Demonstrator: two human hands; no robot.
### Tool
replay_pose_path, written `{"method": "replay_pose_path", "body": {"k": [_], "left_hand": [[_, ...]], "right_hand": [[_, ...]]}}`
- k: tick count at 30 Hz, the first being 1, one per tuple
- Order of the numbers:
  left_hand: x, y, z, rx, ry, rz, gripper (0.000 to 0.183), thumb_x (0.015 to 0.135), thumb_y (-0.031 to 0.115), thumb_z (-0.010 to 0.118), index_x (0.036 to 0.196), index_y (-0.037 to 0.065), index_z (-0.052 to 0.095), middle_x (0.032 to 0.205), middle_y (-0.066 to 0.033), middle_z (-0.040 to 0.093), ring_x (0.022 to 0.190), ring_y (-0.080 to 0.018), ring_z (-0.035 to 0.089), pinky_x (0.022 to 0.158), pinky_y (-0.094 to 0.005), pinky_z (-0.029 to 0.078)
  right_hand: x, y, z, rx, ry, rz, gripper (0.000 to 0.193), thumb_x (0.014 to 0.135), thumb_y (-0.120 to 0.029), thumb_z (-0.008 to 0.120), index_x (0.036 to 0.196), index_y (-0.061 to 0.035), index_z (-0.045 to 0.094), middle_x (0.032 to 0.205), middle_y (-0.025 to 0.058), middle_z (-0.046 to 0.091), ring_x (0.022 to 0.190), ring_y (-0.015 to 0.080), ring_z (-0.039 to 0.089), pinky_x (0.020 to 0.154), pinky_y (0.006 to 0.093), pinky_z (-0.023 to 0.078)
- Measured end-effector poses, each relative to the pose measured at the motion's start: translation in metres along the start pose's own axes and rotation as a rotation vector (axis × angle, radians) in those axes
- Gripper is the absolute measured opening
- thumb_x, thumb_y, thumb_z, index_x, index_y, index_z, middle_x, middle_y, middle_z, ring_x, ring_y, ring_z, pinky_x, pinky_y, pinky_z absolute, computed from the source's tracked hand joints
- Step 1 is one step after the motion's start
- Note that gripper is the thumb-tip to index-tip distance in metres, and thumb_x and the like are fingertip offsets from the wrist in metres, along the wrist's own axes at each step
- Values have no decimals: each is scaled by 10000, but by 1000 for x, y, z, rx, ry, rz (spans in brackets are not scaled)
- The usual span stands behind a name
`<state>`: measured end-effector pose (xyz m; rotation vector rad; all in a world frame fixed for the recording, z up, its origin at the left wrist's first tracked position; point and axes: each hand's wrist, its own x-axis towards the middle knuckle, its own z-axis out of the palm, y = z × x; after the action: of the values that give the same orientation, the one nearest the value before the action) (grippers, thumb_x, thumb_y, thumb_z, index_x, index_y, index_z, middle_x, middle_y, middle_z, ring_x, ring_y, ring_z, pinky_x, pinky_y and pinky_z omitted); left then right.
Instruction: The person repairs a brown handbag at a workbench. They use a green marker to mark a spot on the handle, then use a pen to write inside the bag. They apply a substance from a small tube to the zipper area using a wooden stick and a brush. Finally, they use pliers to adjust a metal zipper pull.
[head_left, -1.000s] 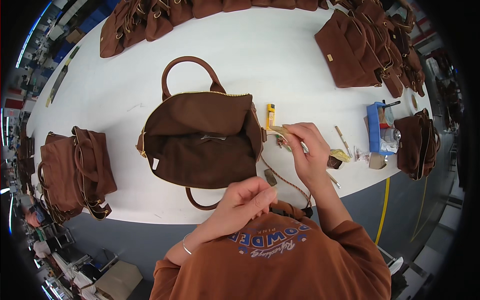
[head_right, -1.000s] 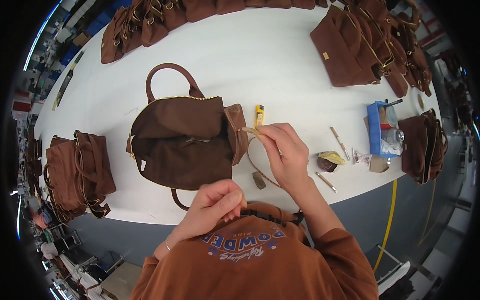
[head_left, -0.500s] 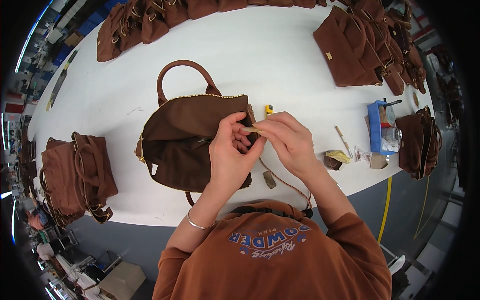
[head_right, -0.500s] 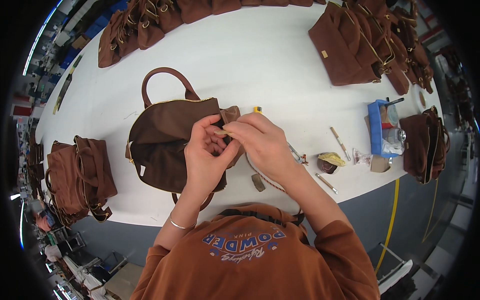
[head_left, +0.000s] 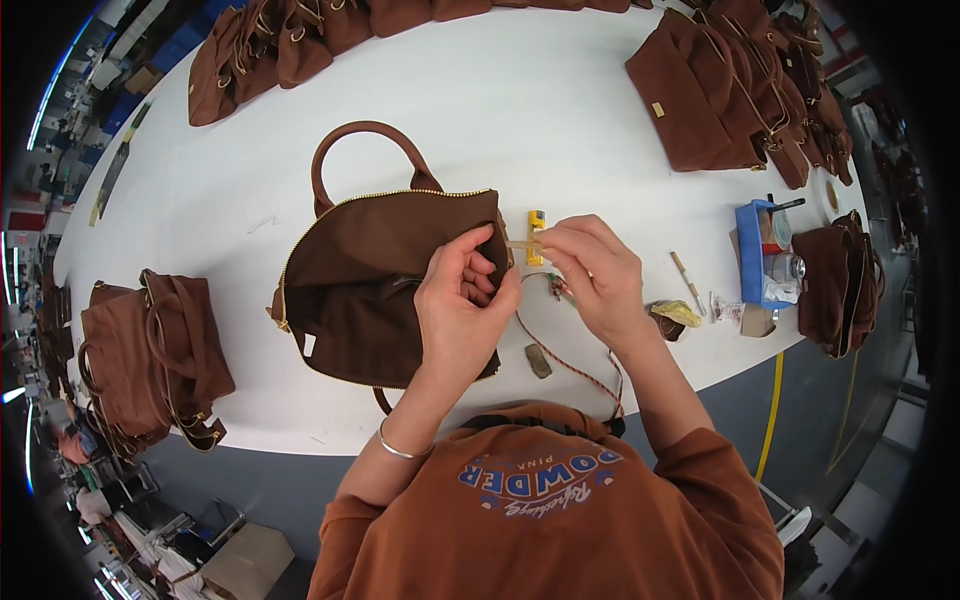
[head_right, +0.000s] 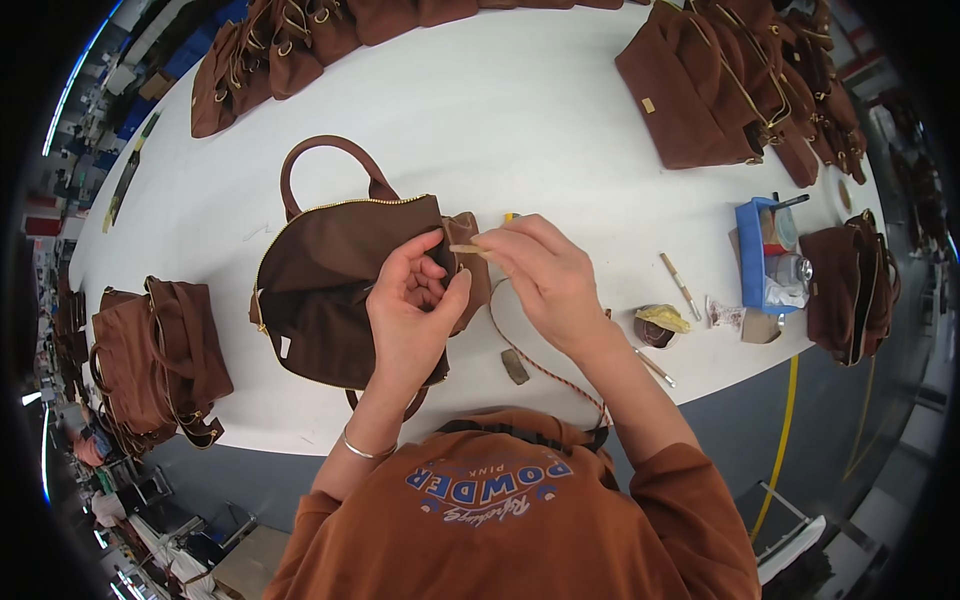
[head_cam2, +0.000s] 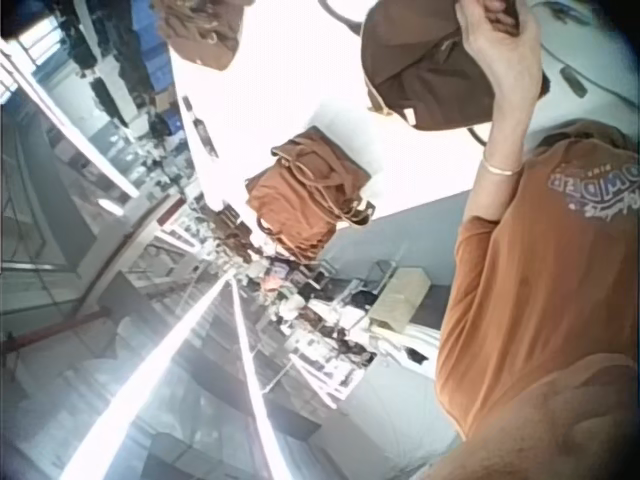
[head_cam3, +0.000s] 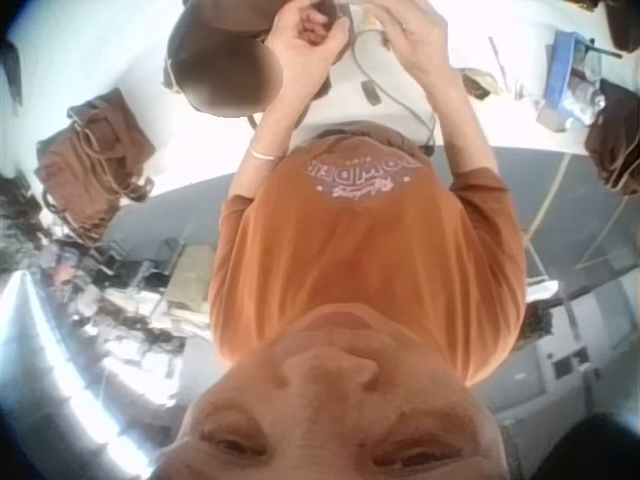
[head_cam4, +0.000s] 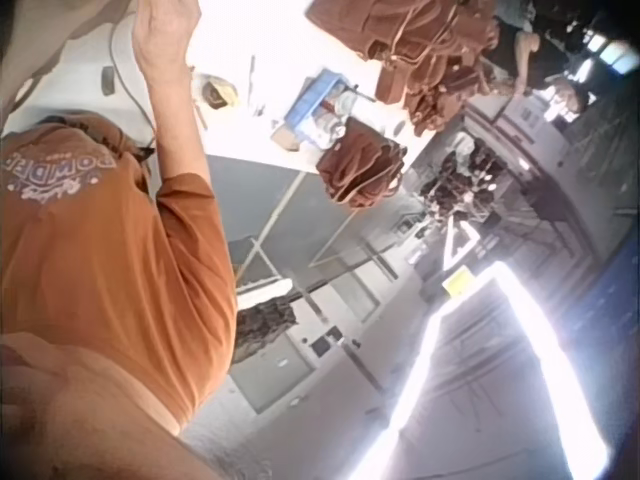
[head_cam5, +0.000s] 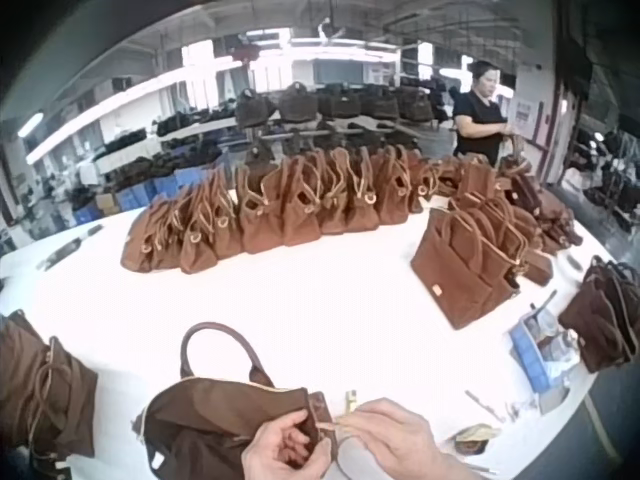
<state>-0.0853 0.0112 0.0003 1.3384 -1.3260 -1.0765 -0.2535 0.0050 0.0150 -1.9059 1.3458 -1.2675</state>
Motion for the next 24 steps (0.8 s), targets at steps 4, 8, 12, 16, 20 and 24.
{"method": "replay_pose_path", "body": {"k": [4, 8, 12, 16, 20, 24], "left_hand": [[-1, 6, 1, 190, 36, 96, 379, 756, 32, 768, 1114, -10, 652, 841, -45, 568, 627, -64, 536, 569, -202, 491], [-1, 3, 2, 152, 51, 107, 302, 756, 24, 764, 1050, -16, 707, 812, -48, 582, 585, -59, 546, 545, -205, 487], [3, 2, -4, 152, 68, 145, 220, 770, 3, 748, 990, -3, 746, 800, -42, 595, 569, -49, 541, 529, -199, 476], [3, -4, 0, 86, 96, 140, 215, 772, -7, 742, 987, -5, 747, 805, -35, 593, 571, -42, 522, 522, -194, 465], [1, -6, 1, 80, 100, 141, 235, 769, -21, 740, 1003, -2, 745, 815, -31, 591, 580, -37, 513, 522, -192, 461], [1, -5, -1, 92, 86, 118, 252, 766, -24, 743, 1017, -1, 744, 813, -27, 586, 591, -34, 510, 524, -188, 461]], "right_hand": [[0, 0, 13, 89, 12, -24, 176, 862, 9, 655, 1032, -26, 676, 929, 101, 625, 778, 229, 625, 651, 307, 507], [0, -3, 22, 102, -12, -79, 164, 861, 6, 651, 1021, -22, 673, 935, 103, 625, 788, 232, 627, 655, 312, 512], [-1, 4, 21, -3, 1, -160, 176, 844, 15, 649, 1015, -17, 674, 926, 106, 627, 775, 246, 630, 647, 320, 519], [-5, 20, 5, -99, 40, -121, 200, 819, 30, 645, 1010, -21, 676, 912, 112, 627, 755, 261, 629, 639, 325, 522], [-7, 5, 7, -85, 60, -75, 243, 790, 52, 639, 1016, -27, 677, 912, 114, 624, 759, 265, 629, 640, 324, 524], [-8, 6, 25, -14, 48, -202, 288, 771, 70, 642, 1037, -34, 678, 911, 116, 615, 773, 264, 624, 628, 328, 525]]}}
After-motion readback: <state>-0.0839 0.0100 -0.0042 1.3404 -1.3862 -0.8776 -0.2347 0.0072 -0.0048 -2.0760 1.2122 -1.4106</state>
